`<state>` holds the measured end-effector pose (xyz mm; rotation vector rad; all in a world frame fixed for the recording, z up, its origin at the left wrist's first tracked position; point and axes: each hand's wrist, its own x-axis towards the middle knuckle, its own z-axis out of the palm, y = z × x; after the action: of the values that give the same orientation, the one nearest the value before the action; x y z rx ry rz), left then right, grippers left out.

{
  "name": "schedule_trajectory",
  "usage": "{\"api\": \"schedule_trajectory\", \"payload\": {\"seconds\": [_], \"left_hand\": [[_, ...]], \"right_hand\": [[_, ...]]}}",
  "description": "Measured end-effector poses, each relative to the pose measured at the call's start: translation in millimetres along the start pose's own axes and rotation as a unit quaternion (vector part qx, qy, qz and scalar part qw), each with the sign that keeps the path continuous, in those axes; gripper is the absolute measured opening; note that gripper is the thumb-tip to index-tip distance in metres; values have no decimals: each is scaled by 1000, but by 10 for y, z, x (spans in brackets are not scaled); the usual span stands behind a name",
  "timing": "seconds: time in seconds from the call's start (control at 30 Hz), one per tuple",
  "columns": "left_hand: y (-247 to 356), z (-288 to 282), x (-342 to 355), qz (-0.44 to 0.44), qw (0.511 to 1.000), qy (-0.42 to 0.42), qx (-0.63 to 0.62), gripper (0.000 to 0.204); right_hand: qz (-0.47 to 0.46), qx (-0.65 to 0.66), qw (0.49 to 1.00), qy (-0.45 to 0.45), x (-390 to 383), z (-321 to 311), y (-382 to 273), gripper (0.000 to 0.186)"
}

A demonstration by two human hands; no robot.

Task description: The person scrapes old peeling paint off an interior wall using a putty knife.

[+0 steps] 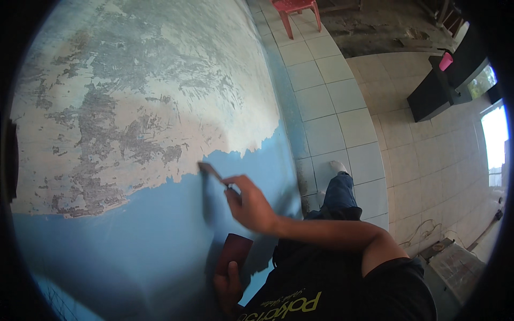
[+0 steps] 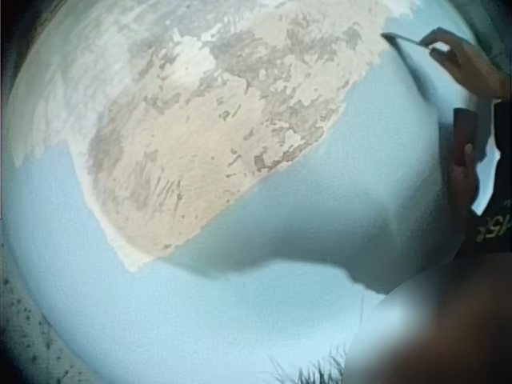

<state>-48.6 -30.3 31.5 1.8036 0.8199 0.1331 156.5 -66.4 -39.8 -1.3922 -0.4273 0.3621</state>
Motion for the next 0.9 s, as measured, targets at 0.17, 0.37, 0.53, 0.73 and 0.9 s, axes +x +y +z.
{"api": "schedule_trajectory", "payload": {"seconds": [0.17, 0.37, 0.53, 0.73, 0.9], "left_hand": [[-3, 5, 23, -8, 999, 11, 40, 39], [58, -35, -1, -70, 996, 5, 51, 41], [-19, -51, -17, -42, 997, 20, 57, 40], [19, -75, -36, -52, 995, 22, 84, 39], [30, -33, -14, -12, 998, 14, 60, 39]], "right_hand": [[-108, -41, 993, 23, 8, 7, 134, 27], [118, -25, 992, -39, 196, -116, -134, 26], [-2, -48, 998, -43, 168, -117, -14, 29], [-38, -52, 997, -37, 80, -70, 60, 32], [-23, -60, 997, -35, 248, -108, 108, 34]]}}
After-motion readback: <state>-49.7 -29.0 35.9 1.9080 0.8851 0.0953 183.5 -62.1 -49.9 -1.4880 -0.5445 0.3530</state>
